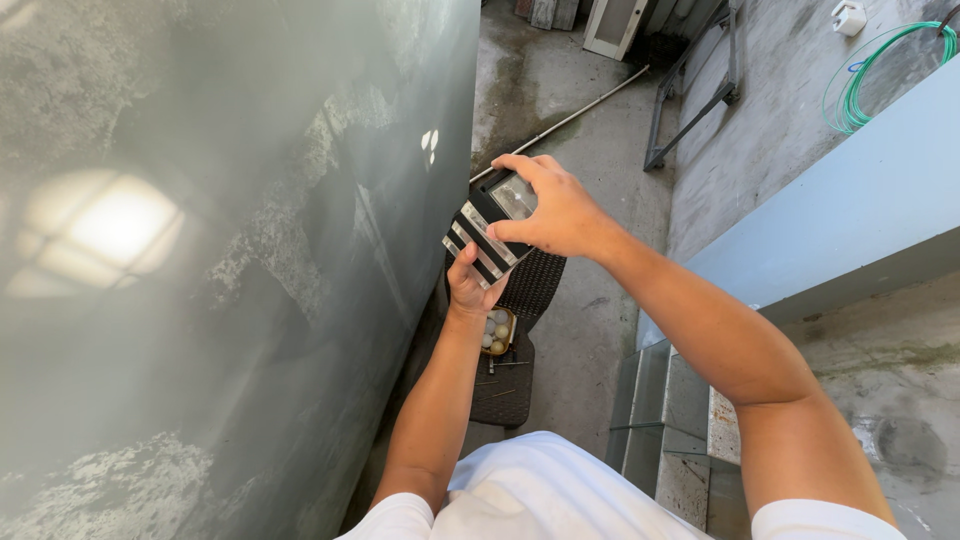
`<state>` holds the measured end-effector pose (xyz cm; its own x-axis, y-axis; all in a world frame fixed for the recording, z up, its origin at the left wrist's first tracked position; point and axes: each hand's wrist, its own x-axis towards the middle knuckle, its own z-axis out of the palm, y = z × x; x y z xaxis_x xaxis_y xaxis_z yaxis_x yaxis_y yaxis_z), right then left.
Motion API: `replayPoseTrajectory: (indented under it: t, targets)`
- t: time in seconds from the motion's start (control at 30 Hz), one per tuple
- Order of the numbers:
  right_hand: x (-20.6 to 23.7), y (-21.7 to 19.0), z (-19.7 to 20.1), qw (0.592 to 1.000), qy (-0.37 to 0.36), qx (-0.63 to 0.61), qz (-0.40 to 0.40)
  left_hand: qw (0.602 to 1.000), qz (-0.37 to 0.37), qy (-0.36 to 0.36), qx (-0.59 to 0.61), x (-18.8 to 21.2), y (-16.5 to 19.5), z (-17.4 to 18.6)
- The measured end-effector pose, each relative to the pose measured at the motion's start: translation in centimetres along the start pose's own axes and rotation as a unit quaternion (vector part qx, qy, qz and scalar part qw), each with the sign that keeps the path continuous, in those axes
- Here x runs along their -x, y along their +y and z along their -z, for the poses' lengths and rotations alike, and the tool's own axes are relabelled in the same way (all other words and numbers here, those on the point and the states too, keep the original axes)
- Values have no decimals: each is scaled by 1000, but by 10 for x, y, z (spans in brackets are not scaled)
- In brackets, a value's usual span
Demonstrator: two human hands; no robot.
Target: The person stands beside a chair holding a basket of light bulbs and assembles square frame components by hand, fitting black-strapped frame pieces together, separating them, and pressing the parts back into a stacked square assembly.
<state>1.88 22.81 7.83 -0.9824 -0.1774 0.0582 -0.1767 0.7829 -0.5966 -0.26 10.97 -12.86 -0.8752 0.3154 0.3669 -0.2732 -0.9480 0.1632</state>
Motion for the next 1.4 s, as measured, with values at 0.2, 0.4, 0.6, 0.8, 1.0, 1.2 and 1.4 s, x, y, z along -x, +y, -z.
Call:
replayPoseTrajectory:
  t: [0.2,0.4,0.6,0.8,1.0,1.2,1.4]
  targets:
    - [0,4,8,999,-28,-4,38,999,50,-14,12,1,-15,11]
    - [1,-3,15,987,-77,71,122,991,131,31,-17,2,-29,9]
    - [10,-22,19,909,-197,196,310,992,115,-42,24,6,-49,7]
    - [25,-23,12,890,-261,205,313,991,129,15,37,11,-52,5]
    - [22,4,49,915,-126,38,380,992,113,4,53,15,-36,1]
    - [37,17,55,966,-92,-34,238,997,71,32,6,9,-14,14]
    - [35,26,36,961,-30,102,255,998,-11,30,-49,2,-18,23]
